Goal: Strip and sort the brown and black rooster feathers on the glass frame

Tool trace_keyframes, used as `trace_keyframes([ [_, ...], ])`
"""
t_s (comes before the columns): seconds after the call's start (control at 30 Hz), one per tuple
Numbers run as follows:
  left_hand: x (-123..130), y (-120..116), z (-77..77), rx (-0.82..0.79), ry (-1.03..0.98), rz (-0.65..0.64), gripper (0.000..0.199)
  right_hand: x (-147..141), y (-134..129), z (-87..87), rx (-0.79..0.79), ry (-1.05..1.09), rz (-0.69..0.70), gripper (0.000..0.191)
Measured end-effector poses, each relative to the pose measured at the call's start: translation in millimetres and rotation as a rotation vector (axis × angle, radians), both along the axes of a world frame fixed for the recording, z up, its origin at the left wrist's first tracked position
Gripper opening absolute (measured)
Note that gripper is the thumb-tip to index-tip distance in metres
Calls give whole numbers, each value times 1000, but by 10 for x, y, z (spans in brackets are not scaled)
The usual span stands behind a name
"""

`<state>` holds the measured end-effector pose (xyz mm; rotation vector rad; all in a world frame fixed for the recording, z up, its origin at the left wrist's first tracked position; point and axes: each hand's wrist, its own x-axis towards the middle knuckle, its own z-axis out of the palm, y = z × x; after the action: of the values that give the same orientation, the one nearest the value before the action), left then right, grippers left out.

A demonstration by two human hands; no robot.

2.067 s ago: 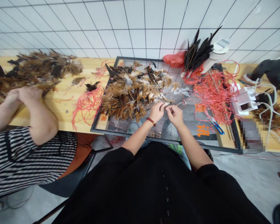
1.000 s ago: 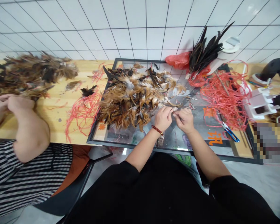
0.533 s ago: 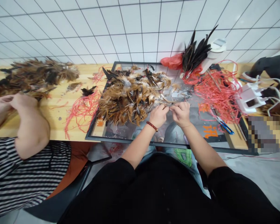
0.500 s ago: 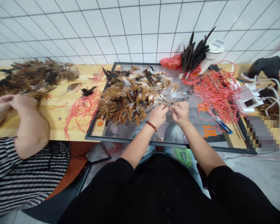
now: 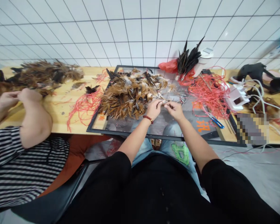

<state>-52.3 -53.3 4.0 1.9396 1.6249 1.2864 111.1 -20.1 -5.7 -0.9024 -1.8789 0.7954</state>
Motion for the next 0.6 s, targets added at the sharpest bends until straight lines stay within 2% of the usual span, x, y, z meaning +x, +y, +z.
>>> trace_keyframes([
  [0.07, 12, -9, 7, 8, 116, 15, 23, -12, -54, 14, 132, -81, 19, 26],
  [0.17, 41, -76, 57, -4, 342, -31, 26, 0, -96, 31, 292, -114, -6, 23],
  [0.3, 86, -174, 134, 0, 499, -126, 26, 43, -112, 90, 345, -43, -84, 28],
  [0.47, 77, -173, 133, -15, 341, -155, 35, 72, -82, 168, 197, 125, -78, 33],
  [0.6, 67, -66, 91, 15, -46, -140, 40, 103, 21, 119, 63, 271, -100, 43],
])
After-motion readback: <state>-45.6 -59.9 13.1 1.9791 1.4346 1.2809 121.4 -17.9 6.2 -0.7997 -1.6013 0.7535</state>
